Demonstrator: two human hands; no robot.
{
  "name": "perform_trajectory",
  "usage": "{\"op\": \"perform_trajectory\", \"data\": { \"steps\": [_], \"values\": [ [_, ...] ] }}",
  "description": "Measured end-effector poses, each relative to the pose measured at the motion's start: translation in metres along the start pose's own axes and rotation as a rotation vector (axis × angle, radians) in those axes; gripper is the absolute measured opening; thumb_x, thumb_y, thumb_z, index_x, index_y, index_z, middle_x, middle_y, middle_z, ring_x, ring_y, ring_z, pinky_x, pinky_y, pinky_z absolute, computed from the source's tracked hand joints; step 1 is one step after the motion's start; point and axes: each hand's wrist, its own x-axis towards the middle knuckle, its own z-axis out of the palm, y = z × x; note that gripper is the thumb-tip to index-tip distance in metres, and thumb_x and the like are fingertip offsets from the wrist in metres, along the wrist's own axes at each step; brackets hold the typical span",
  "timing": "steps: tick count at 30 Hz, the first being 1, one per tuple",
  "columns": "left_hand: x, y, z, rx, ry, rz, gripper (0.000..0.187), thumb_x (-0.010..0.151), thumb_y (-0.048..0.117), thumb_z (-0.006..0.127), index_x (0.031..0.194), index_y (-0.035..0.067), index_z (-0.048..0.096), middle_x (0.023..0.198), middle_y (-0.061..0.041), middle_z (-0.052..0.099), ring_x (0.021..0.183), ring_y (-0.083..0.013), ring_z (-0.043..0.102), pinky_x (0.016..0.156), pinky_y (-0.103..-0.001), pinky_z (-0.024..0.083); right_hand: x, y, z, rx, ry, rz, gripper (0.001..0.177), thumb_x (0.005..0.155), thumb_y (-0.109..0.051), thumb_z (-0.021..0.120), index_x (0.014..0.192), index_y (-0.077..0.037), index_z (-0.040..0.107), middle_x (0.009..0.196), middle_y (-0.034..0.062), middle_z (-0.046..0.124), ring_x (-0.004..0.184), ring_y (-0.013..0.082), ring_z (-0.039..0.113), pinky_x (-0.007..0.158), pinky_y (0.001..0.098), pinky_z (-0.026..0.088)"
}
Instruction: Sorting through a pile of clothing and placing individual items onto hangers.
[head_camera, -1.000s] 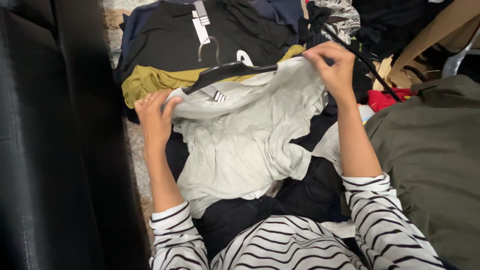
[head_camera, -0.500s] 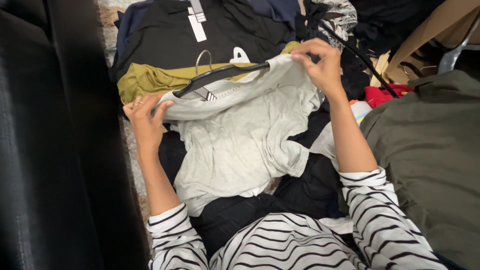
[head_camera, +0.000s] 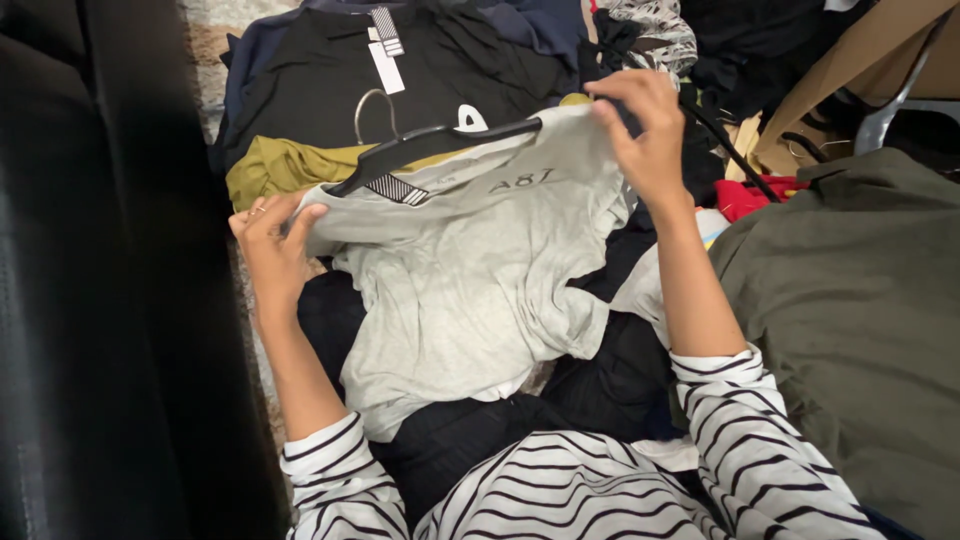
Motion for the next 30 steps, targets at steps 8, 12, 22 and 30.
{"op": "perform_trajectory", "data": {
  "steps": [8,12,22,30],
  "values": [
    [0.005,0.016,-0.002,-0.01,0.011,-0.005,0.013,0.098,0.021,0.077,0.1,0.008,0.077,0.096,0.002,0.072,0.097,-0.0153,0.061,0.095,-0.035,0.027,0.001,-0.009,0.017,-0.06,-0.25,-0.116,0.012,0.108,-0.017,0.069,0.11,-0.006,0.066,0.11,0.0077,0.069,0.095,0.0281,0.058,0.091,0.0384,0.032],
    [0.008,0.04,-0.006,0.076,0.034,0.074,0.019,0.099,0.03,0.074,0.108,0.013,0.078,0.098,0.003,0.071,0.095,-0.0156,0.059,0.097,-0.035,0.024,-0.004,-0.007,0.018,-0.055,-0.253,-0.079,0.022,0.112,-0.019,0.062,0.105,0.001,0.058,0.095,0.0117,0.054,0.086,0.0309,0.05,0.08,0.0414,0.036],
    [0.019,0.04,0.004,0.199,0.151,0.113,0.023,0.099,0.037,0.072,0.108,0.016,0.071,0.109,0.001,0.068,0.109,-0.0238,0.053,0.103,-0.043,0.02,-0.011,-0.03,-0.004,-0.038,-0.362,-0.088,0.024,0.106,-0.016,0.071,0.117,0.005,0.066,0.103,0.0146,0.063,0.094,0.0288,0.06,0.08,0.0376,0.047],
    [0.009,0.041,0.034,0.038,0.265,-0.108,0.082,0.099,0.068,0.066,0.161,0.031,0.03,0.171,-0.005,0.007,0.163,-0.0329,0.011,0.128,-0.067,0.016,-0.022,-0.025,-0.009,-0.078,-0.169,-0.055,0.011,0.11,-0.004,0.071,0.111,0.007,0.068,0.095,0.0139,0.061,0.08,0.0266,0.054,0.068,0.037,0.037]
  ]
}}
